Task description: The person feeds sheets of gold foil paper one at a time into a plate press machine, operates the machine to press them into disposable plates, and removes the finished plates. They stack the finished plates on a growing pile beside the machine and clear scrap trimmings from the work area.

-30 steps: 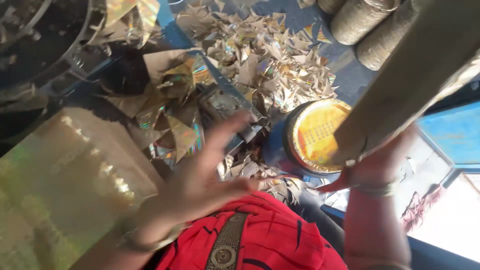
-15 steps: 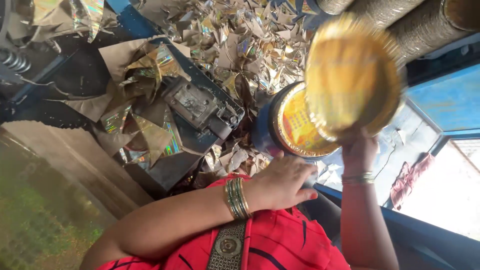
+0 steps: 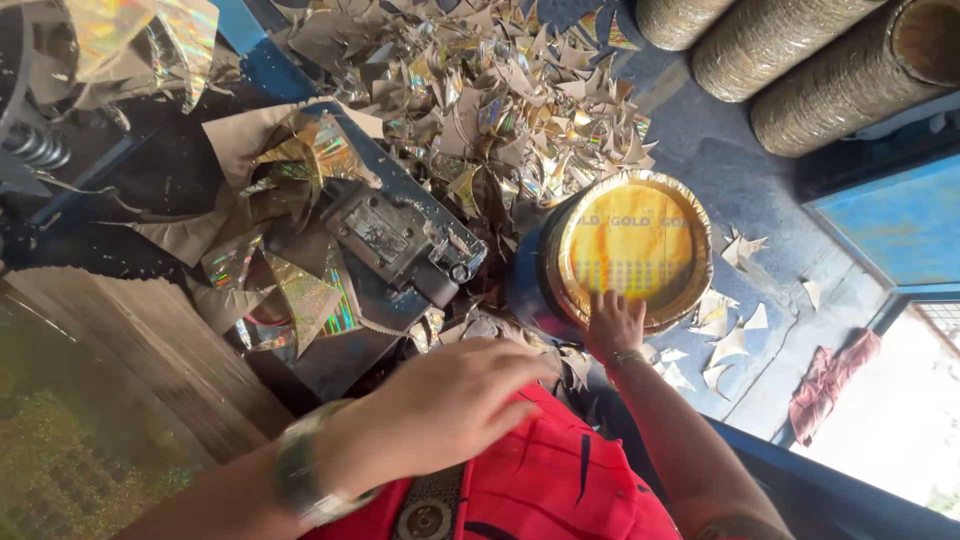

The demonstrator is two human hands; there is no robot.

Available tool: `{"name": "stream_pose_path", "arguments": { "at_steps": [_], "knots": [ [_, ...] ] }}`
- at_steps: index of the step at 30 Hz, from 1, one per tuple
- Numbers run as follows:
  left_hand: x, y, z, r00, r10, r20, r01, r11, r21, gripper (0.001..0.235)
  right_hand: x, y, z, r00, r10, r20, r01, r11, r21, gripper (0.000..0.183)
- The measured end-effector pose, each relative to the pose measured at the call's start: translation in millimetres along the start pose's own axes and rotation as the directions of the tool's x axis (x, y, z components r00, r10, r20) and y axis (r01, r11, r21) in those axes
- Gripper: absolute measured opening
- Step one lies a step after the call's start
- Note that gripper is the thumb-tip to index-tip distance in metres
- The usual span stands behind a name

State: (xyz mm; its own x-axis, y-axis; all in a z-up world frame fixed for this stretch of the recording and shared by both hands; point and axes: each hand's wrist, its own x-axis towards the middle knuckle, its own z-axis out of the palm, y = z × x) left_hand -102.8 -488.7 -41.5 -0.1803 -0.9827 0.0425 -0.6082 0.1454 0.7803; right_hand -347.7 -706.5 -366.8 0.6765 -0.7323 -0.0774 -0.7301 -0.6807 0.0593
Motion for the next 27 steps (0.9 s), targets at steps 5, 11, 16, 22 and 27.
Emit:
{"name": "stream_pose_path", "arguments": {
  "at_steps": [5,11,16,22,27],
  "knots": [
    [-78,7,-64,0.945,-0.186,-0.268,0.222,0.969,0.11,0.033,2,22,34,0.942,-0.026,0.334,0.027,1.0,0.002,0.049],
    [-208,-83,-107,0.423,-0.513,-0.747,0.71,0.7,-0.078,0.03,-6,23,46,0.981,-0.064,0.186,0.062,0.998,0.019,0.054],
    [-360,-189,-105,0.136,-0.27,-0.953,0.972,0.22,0.076,0.03,5,10,46,0.983,-0.055,0.172,0.057,0.998,-0.002,0.06],
    [-389,-220,-75,0.311,-0.163,-0.936,0.945,0.153,0.288,0.034,12,-11,5,0.969,0.008,0.246,0.005,0.999,-0.053,0.061],
    [-400,-233,-66,0.298,-0.128,-0.946,0.931,0.259,0.259,0.031,7,4,38,0.978,-0.117,0.171,0.145,0.976,-0.164,0.055]
  ]
}}
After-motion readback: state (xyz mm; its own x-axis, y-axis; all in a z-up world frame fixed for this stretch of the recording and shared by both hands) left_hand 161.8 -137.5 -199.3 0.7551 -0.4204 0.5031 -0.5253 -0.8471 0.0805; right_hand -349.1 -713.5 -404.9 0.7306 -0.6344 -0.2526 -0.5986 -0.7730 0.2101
